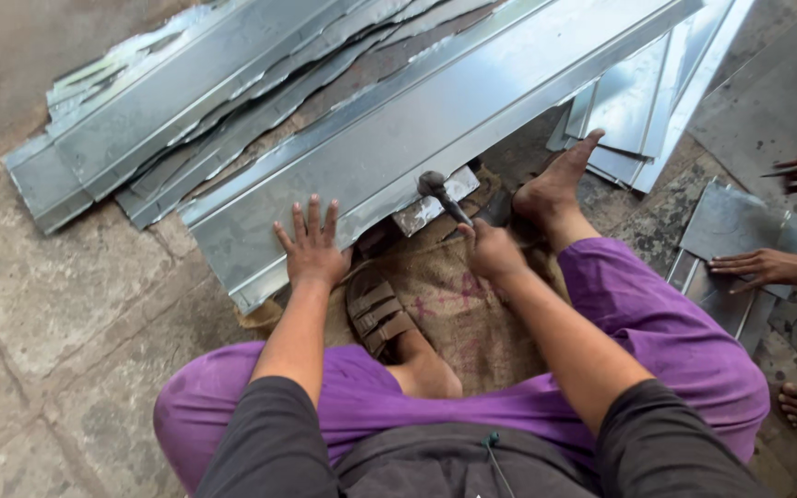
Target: The person sits on the floor and uses a hammer to strike a long metal sheet resting on a small block. They repeatedly hit the sheet to flatten or shape it, occasionally repositioning the sheet or the block. Another person is visible in the background working on similar metal sheets.
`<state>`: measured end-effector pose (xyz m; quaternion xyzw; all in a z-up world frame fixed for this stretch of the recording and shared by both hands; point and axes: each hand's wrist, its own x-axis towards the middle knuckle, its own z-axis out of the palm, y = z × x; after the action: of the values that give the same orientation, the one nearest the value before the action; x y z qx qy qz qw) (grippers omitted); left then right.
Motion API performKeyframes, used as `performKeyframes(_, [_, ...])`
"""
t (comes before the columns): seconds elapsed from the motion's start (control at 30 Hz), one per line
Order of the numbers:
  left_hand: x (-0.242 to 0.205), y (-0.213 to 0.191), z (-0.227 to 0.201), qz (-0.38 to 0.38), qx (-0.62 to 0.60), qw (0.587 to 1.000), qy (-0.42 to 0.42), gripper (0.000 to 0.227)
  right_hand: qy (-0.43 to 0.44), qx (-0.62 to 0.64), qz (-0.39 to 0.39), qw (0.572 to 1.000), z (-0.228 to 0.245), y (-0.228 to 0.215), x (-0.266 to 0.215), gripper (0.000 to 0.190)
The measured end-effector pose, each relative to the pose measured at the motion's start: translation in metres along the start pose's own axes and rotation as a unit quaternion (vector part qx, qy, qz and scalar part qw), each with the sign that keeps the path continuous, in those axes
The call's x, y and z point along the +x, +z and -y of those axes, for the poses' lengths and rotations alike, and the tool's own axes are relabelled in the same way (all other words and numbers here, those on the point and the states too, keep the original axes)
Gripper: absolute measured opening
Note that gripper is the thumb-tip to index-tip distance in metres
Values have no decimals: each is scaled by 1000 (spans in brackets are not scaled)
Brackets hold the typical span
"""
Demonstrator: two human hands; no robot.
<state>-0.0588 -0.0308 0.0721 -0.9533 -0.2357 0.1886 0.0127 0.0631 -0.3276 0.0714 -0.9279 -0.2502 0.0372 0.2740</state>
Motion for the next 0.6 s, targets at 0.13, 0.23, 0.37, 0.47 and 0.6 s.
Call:
performKeyframes(0.13, [4,2,0,-10,7,1000,8,91,4,223,-41,974,8,6,-4,37])
performKeyframes(0.23, [-4,6,0,-5,1,1000,3,89,-7,224,-20,974,13,5,-10,36])
performKeyframes(0.37, [-2,-4,0,5,-9,1000,-6,89,17,80,-14,997,16,9,-6,38])
performKeyframes(0.47, [-3,-6,-2,17,0,1000,0,88,9,140,-37,989,10,18,-16,40])
performKeyframes(0.6, [-7,-10,1,11,1,1000,2,87,72,82,12,994,2,25,-16,44])
